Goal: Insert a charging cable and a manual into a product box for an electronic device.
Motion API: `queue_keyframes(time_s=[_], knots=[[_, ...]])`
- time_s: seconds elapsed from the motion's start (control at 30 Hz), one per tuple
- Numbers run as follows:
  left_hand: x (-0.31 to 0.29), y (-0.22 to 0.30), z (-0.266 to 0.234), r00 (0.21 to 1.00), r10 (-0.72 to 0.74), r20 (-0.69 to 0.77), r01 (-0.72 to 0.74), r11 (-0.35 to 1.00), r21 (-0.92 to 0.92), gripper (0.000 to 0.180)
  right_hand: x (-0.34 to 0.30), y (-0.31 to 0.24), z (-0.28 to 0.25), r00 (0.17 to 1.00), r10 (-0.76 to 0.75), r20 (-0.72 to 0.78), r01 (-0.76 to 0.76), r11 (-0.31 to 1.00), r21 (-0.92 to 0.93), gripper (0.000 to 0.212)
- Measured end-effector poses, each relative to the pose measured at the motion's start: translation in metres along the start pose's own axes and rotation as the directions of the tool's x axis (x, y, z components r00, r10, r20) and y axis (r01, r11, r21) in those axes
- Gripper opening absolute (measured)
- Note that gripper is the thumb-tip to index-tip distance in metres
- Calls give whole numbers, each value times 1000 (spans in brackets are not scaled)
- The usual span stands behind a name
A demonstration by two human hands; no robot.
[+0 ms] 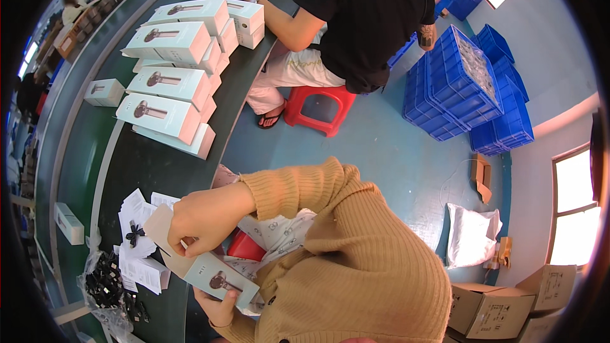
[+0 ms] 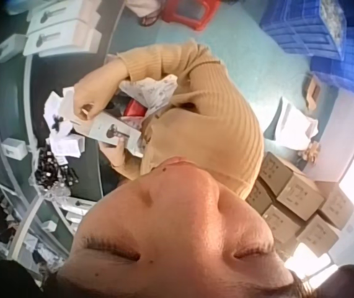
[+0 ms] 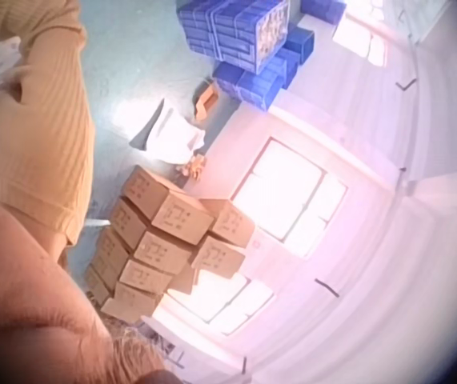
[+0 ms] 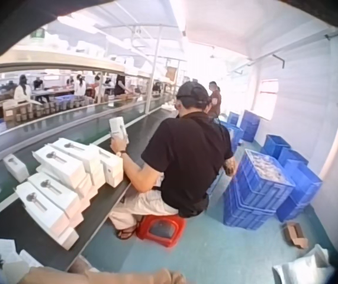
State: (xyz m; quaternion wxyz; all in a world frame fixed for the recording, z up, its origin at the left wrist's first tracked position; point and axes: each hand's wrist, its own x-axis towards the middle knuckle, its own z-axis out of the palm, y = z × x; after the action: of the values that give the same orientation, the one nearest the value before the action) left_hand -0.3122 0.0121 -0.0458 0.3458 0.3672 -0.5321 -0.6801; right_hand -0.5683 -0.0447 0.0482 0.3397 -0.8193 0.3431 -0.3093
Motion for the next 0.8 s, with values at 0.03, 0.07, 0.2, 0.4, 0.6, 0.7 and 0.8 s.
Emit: queue_keyframes(time_s=[0.03,0.07,0.2,0.4,0.6,0.7,0.8], knots=[[0,0,0,1000,1,-3,-1,1000,0,87,0,0,0,1000,-2,2,2,1000,0,14],[0,-1,0,1000,4,-2,-4,1000,0,87,1,0,0,1000,-2,3,2,1000,-3,14],[0,2,0,1000,0,-14,0,1000,0,86,2,-1,-1,1000,-8,7,8,1000,4,13],[0,-3,-8,999,-33,17,32,999,29,85,4,-3,-2,1000,7,-19,-6,1000,27,14],[-23,-1,-18,993,-116,36,119,989,-90,78,32,0,23,978,64,200,-76,996,55,15],[-25,-3,-26,984,-152,95,158,986,-59,77,44,-5,21,850,118,513,-136,991,-2,18],[-33,11,-30,979,-140,145,122,984,129,86,48,6,38,734,-61,676,-56,987,149,25]])
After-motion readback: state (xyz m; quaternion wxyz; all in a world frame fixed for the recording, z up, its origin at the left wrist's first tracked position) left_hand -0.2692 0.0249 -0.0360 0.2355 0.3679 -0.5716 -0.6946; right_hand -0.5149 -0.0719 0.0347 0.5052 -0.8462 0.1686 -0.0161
